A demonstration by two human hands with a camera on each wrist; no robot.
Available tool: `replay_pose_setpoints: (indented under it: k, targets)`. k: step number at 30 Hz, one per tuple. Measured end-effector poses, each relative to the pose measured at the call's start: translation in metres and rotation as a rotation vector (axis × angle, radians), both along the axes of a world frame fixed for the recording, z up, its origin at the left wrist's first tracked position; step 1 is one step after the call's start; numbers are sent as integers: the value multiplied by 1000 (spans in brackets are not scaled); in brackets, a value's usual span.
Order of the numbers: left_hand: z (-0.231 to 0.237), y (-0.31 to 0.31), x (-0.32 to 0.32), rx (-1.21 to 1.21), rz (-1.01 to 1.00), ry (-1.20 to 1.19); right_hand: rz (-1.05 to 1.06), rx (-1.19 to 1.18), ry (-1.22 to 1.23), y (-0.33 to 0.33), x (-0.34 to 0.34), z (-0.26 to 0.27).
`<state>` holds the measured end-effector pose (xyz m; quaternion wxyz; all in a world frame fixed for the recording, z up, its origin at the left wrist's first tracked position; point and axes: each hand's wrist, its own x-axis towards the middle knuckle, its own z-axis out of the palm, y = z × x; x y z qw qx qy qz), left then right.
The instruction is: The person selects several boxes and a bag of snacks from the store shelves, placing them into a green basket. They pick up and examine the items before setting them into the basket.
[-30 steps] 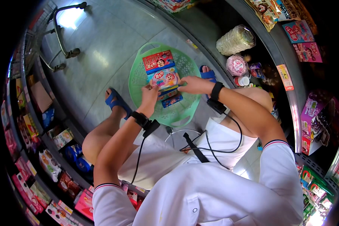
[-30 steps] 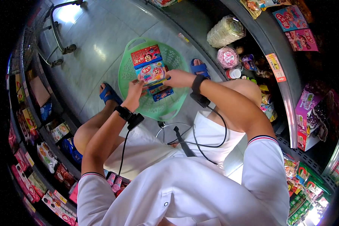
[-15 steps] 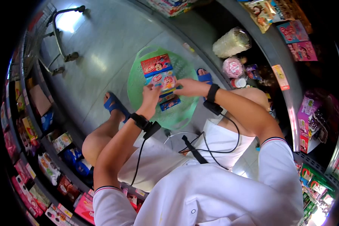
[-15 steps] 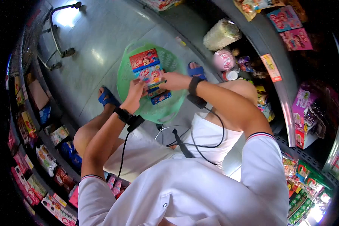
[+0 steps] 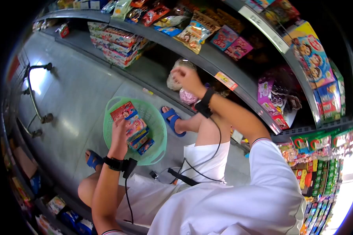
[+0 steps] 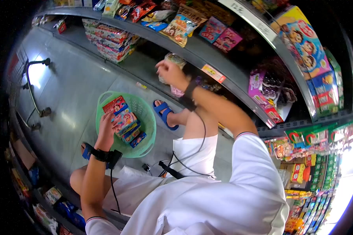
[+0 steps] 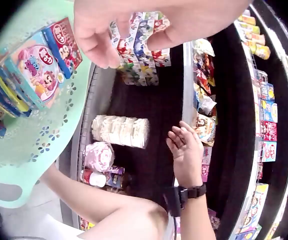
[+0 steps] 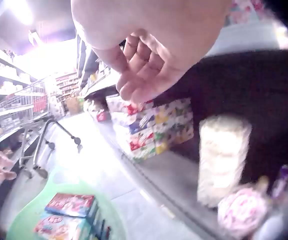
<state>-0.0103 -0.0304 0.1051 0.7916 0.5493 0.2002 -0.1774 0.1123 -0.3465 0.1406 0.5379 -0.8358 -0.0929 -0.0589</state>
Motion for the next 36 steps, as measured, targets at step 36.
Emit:
replay_pose_setpoints:
  k: [36]
  targets:
    - [19,5,-18,-65,-292,-198,-323,-358,-381,-28,-118,119]
